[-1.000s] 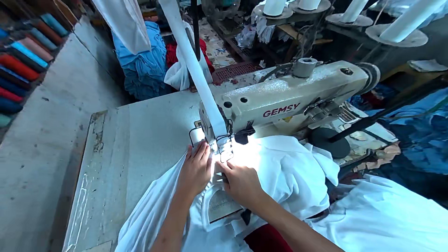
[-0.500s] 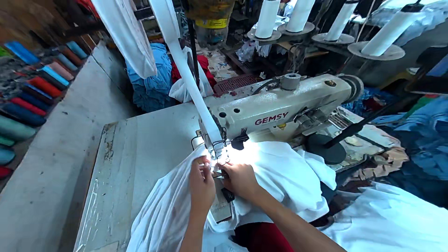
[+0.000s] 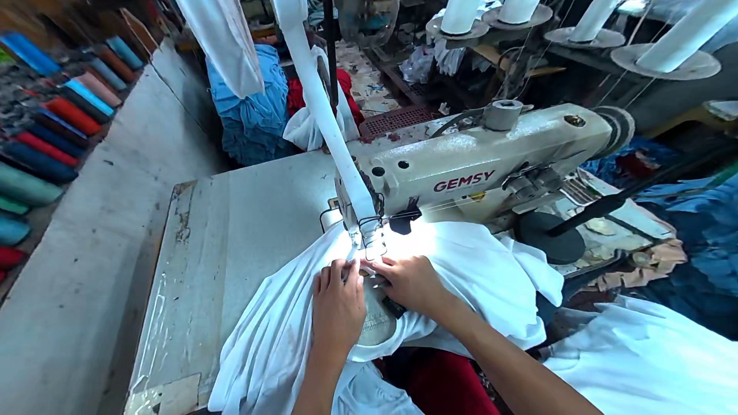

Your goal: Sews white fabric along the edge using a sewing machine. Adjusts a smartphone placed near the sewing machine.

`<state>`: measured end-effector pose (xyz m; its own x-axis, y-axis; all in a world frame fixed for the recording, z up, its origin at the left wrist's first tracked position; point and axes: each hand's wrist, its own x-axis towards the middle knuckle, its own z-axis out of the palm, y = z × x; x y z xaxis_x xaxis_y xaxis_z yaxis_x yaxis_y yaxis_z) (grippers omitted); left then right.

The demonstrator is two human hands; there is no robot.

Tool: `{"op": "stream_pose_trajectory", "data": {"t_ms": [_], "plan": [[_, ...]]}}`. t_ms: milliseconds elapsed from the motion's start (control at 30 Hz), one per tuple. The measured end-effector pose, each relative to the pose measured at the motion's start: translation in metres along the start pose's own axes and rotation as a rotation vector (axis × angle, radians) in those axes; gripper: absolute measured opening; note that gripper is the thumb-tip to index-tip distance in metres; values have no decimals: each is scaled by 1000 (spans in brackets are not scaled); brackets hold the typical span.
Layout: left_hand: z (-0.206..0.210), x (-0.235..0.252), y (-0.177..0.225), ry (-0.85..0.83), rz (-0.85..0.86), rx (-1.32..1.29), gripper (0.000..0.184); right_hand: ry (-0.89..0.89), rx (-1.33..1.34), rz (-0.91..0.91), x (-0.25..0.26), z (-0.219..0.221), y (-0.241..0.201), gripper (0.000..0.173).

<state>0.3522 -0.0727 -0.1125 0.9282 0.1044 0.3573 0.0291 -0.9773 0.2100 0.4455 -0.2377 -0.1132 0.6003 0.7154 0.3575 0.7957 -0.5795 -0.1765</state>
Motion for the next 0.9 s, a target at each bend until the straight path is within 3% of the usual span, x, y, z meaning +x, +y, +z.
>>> {"op": "stream_pose_trajectory", "data": {"t_ms": [133,333,500,700,900], "plan": [[1,11,4,15,-62,6,37,-33,14,43,11,-1,-2,42],[-9,46,-1,-86,-101,-21,31,-335,238,303,36,-21,-19,35],[-1,56,-24,-94,-21,-47,38,-193,122,307,25,-20,-32,33],[-12,6,-9,-142,56,8,45,-60,68,240,4,-12,-30,40],[-9,0,-7,-98,53,-9,36,-115,58,201,11,-14,-23,48]]}}
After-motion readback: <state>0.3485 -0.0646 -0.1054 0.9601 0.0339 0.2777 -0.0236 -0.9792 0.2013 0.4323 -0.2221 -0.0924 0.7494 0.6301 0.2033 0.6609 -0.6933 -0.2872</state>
